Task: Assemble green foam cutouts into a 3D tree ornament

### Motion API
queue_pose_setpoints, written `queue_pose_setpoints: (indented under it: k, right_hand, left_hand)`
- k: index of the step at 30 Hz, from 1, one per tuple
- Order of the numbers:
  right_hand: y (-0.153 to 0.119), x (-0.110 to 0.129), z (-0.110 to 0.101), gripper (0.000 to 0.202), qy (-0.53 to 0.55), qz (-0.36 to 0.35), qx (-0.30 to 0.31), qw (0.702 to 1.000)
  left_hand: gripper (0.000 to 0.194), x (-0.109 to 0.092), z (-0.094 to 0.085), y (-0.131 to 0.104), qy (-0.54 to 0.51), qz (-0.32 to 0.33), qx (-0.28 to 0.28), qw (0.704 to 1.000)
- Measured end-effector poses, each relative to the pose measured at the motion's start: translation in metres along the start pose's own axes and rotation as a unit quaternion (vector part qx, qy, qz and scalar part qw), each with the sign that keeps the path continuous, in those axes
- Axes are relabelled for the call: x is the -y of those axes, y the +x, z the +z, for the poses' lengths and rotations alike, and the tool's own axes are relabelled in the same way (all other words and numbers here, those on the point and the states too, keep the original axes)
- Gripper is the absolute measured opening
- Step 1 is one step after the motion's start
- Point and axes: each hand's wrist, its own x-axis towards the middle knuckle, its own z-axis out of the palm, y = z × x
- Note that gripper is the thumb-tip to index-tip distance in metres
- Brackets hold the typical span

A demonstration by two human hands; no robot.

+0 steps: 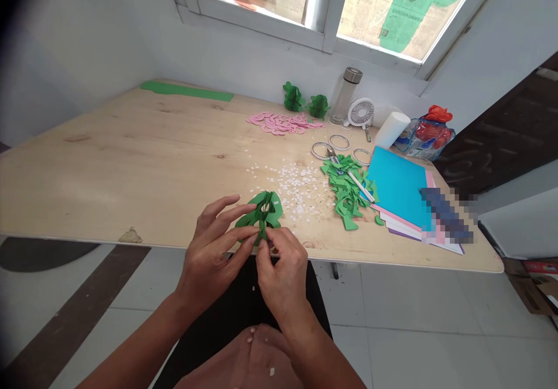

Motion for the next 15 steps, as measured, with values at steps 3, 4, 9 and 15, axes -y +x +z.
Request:
queue_pose_setpoints:
  k: [3,4,9,15]
  right_hand:
    - [0.0001,0.0006,-0.0004,0.02,0.005,0.012,0.001,1.0]
    - [0.0001,0.0005,-0.0005,0.02,0.009,0.015,0.001,1.0]
    - [-0.0002,-0.001,-0.0007,0.02,0.028,0.02,-0.003,0.999]
    - [0.0,0.0011,-0.0014,0.02,0.059,0.051,0.005,0.997]
  left_hand:
    - [0.013,0.0006,0.0006,-0.0007,-0.003,-0.011,0.01,1.0]
    - [0.013,0.0006,0.0006,-0.0008,-0.005,-0.013,0.013,1.0]
    - [0.012,-0.0003,-0.0002,0.0,-0.023,-0.023,0.028,0.999]
    - [0.011,-0.0019,0.001,0.001,-0.058,-0.069,0.039,0.995]
